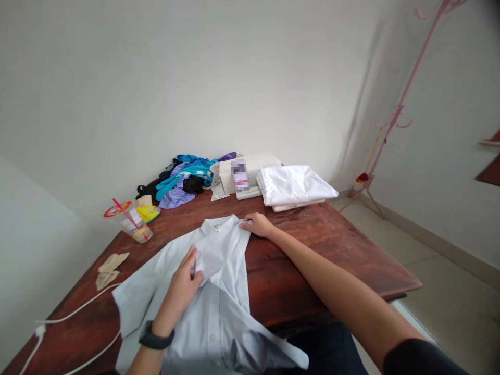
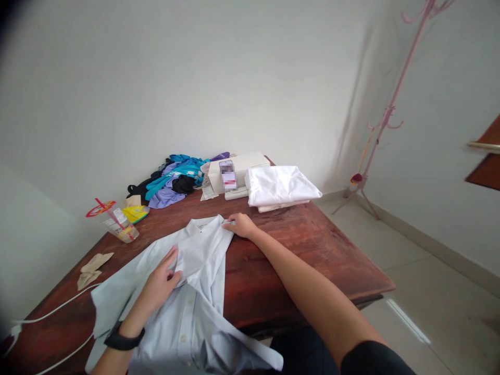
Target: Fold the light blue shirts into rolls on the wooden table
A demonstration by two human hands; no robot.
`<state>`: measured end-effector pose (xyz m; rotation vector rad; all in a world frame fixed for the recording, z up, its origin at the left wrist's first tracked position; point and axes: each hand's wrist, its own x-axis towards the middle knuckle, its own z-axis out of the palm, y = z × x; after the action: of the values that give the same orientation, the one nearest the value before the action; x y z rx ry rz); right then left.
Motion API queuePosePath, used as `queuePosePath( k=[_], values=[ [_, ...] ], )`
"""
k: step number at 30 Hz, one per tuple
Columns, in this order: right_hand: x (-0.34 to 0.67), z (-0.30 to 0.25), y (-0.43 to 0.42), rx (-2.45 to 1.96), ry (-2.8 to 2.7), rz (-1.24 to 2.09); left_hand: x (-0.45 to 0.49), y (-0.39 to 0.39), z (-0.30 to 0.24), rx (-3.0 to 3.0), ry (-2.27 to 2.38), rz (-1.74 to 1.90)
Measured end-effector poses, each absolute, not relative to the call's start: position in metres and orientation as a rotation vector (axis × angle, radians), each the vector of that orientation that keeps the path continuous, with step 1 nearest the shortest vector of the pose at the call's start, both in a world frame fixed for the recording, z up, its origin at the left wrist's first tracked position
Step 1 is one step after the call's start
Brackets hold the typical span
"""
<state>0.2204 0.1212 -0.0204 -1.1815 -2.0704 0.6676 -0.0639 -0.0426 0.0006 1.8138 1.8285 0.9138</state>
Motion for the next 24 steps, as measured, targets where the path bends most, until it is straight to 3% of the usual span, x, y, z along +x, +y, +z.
queuePosePath(
  k=[5,8,11,18,24],
  values=[
    [0.206,-0.024,0.113,-1.28,-2.105,0.501,-0.029,-0.073,0.015,2.302,2.143,0.885],
    [0.205,-0.024,0.11,-1.295,-2.128,0.462,0.012,-0.109,0.033,2.659,1.65,0.811],
    [0.208,-0.021,0.108,-1.31,-2.14,0.442,0.046,-0.136,0.041,2.781,1.04,0.349],
    [0.209,-0.017,0.116,-1.323,-2.146,0.427,0.049,-0.14,0.034,2.902,1.041,0.073],
    [0.195,-0.001,0.138,-1.321,-2.2,0.363,0.035,-0.132,0.039,3.086,0.855,0.202]
  ],
)
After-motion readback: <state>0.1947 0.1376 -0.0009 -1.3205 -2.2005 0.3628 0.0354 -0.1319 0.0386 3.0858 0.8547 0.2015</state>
